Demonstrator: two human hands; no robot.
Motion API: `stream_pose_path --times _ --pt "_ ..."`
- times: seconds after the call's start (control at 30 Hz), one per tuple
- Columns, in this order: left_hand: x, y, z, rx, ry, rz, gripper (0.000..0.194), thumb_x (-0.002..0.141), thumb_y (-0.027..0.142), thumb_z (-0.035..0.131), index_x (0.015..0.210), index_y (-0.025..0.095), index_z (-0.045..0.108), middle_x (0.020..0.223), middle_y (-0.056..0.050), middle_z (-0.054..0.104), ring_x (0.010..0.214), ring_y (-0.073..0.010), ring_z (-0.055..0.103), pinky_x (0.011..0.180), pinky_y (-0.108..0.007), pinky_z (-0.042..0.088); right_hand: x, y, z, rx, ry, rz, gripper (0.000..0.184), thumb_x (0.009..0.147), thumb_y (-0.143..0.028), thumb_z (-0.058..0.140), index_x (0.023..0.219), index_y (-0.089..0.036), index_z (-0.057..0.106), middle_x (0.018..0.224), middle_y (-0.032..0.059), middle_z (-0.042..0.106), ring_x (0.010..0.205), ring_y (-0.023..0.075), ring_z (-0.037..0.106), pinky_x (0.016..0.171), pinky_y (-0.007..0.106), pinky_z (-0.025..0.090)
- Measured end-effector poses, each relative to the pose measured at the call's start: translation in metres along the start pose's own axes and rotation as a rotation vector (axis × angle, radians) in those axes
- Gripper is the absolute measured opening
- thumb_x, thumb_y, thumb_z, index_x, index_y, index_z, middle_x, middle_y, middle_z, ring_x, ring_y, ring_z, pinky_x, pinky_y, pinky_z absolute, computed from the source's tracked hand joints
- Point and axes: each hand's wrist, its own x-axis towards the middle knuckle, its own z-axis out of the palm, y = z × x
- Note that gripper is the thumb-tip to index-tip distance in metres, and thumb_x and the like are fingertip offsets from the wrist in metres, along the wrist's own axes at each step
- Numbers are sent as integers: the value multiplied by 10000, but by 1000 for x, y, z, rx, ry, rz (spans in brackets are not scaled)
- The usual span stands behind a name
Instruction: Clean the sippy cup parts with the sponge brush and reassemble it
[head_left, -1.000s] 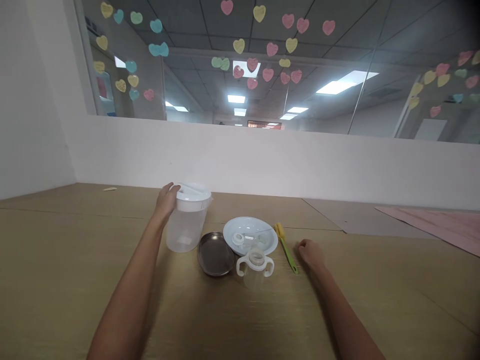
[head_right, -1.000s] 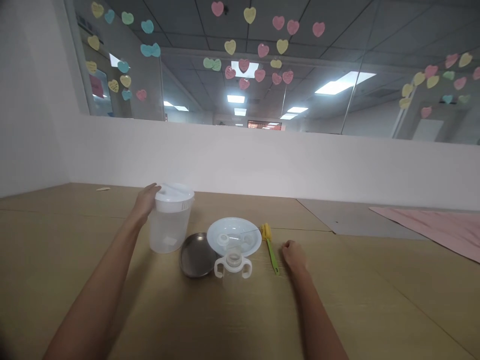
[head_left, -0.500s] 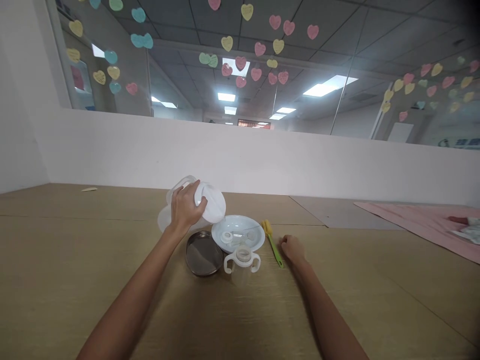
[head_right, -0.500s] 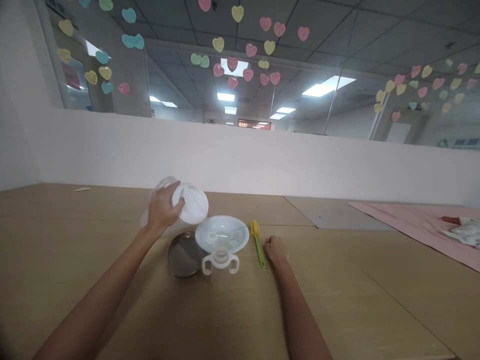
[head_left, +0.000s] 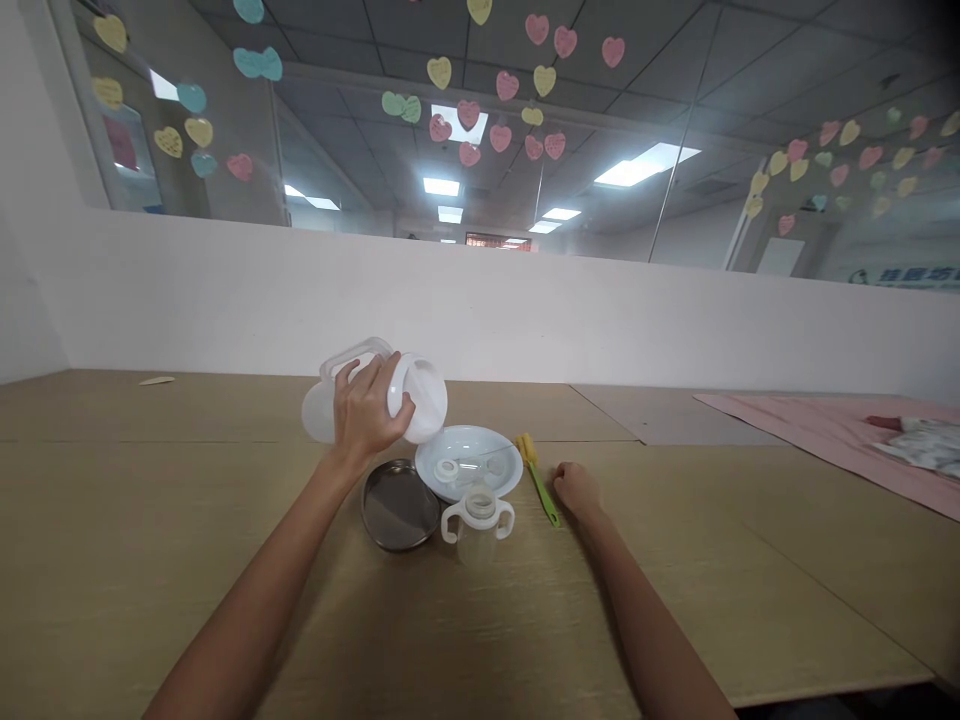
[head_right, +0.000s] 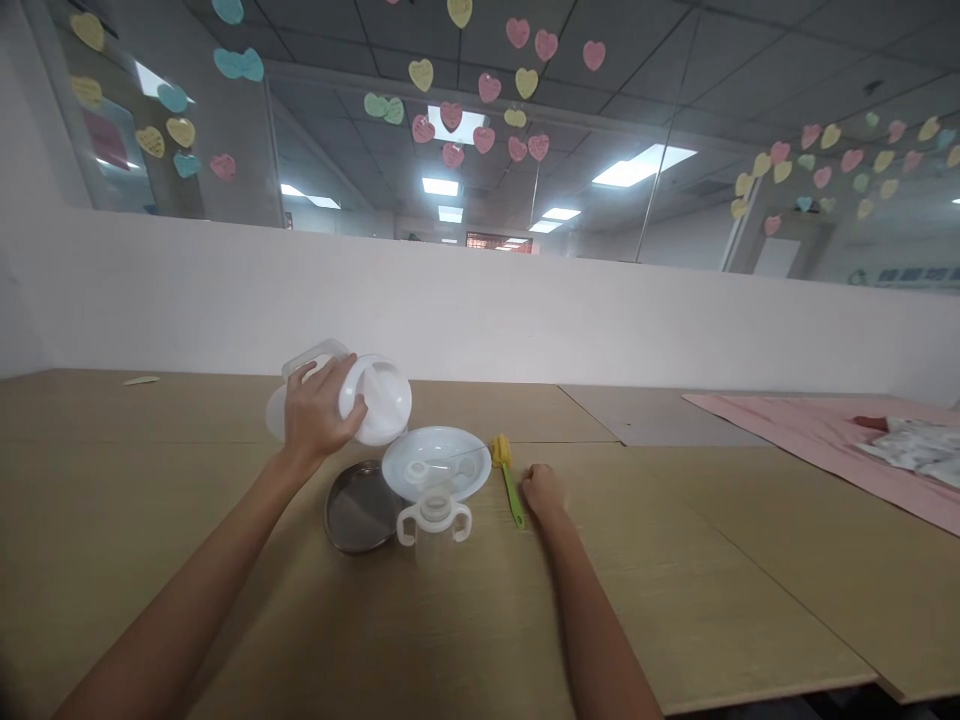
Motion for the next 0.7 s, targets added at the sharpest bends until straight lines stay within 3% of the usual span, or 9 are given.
stream_pose_path --times 0.7 --pt "4 1 -7 21 108 48 489 719 289 468 1191 164 498 1105 -122 595 1036 -257 547 988 -451 272 1 0 2 -14 -2 -16 258 731 -109 417 842 -160 644 990 105 638 895 203 603 638 235 398"
